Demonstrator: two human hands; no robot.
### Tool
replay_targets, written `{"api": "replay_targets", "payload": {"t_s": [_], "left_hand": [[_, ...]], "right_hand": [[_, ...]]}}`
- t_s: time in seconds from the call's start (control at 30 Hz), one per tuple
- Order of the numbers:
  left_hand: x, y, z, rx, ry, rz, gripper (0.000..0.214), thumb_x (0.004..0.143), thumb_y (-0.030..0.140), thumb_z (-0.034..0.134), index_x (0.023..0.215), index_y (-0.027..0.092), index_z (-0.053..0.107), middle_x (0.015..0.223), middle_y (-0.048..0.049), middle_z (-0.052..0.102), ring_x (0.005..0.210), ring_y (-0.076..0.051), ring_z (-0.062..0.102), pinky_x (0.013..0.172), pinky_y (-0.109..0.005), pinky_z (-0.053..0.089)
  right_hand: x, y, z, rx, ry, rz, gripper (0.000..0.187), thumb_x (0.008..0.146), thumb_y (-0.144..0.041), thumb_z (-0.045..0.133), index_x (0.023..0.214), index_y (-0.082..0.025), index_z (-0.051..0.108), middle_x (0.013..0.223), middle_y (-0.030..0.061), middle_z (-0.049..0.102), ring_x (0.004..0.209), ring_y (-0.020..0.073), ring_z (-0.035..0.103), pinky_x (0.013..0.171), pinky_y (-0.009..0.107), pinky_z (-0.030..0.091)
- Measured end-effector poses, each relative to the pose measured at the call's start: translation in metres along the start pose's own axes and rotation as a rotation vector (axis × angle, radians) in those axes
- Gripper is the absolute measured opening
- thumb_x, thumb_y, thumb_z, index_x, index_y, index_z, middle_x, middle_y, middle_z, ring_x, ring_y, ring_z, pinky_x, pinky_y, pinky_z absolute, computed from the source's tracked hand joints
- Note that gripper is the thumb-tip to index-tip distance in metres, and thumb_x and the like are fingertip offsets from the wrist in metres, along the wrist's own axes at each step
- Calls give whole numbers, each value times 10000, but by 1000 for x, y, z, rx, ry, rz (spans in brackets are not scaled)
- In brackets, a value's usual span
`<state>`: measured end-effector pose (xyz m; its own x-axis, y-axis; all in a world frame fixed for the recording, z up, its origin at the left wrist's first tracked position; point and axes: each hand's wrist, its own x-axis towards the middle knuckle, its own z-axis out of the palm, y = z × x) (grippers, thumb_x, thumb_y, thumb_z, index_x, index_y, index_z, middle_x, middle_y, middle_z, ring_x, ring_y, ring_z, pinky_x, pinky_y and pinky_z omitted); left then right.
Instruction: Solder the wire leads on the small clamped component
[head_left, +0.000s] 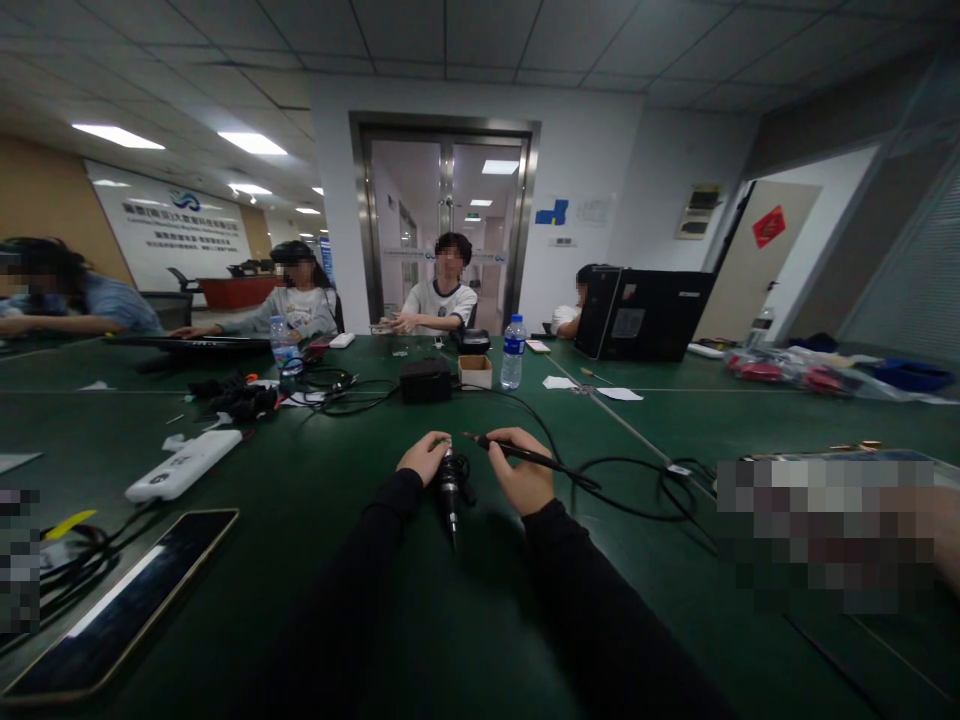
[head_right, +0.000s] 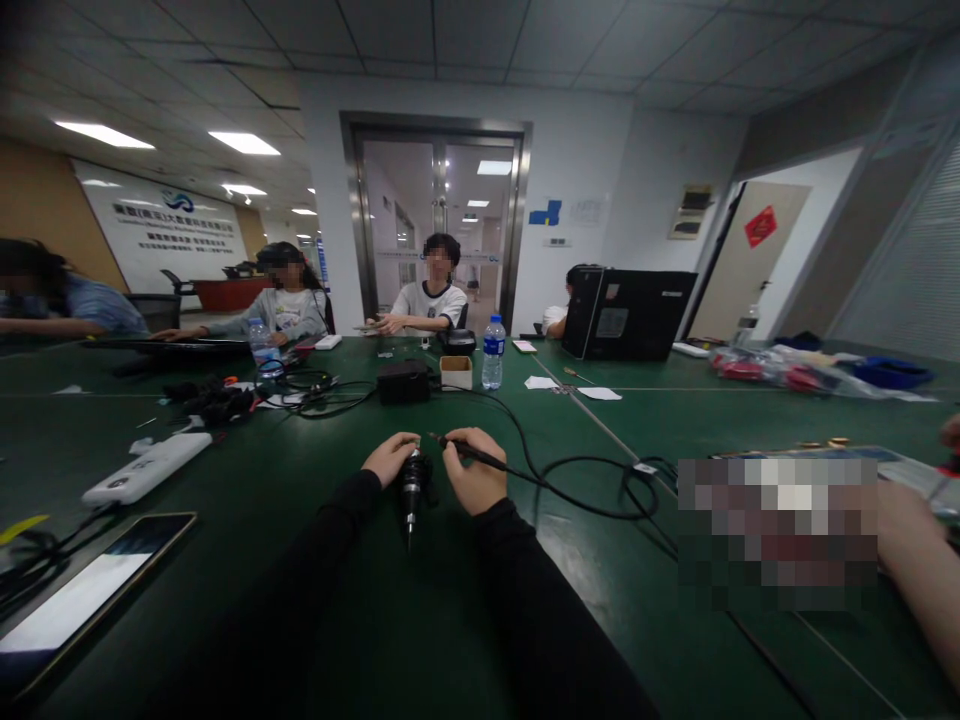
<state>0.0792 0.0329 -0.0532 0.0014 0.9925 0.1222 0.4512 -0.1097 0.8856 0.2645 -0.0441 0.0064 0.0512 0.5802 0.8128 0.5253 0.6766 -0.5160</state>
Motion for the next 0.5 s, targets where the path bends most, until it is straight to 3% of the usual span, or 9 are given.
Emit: {"api": "replay_targets", "payload": {"t_s": [0.2, 0.5], "left_hand": [[-4, 2, 4, -189, 59, -26, 282, 765, 288, 617, 1029, 197, 655, 821, -36, 726, 794, -179, 669, 825, -295, 498], [0, -6, 4, -229, 54, 1, 266, 767, 262, 589, 1019, 185, 631, 785, -25, 708, 759, -166, 660, 791, -290, 493]], "right_hand": [[1, -7, -2, 14, 1, -21, 125, 782, -189, 541, 756, -196, 663, 738, 39, 682, 697, 180, 637, 683, 296, 514], [1, -11, -2, 13, -4, -25, 128, 787, -196, 534, 753, -211, 656, 739, 37, 681, 711, 184, 634, 701, 306, 512]]}}
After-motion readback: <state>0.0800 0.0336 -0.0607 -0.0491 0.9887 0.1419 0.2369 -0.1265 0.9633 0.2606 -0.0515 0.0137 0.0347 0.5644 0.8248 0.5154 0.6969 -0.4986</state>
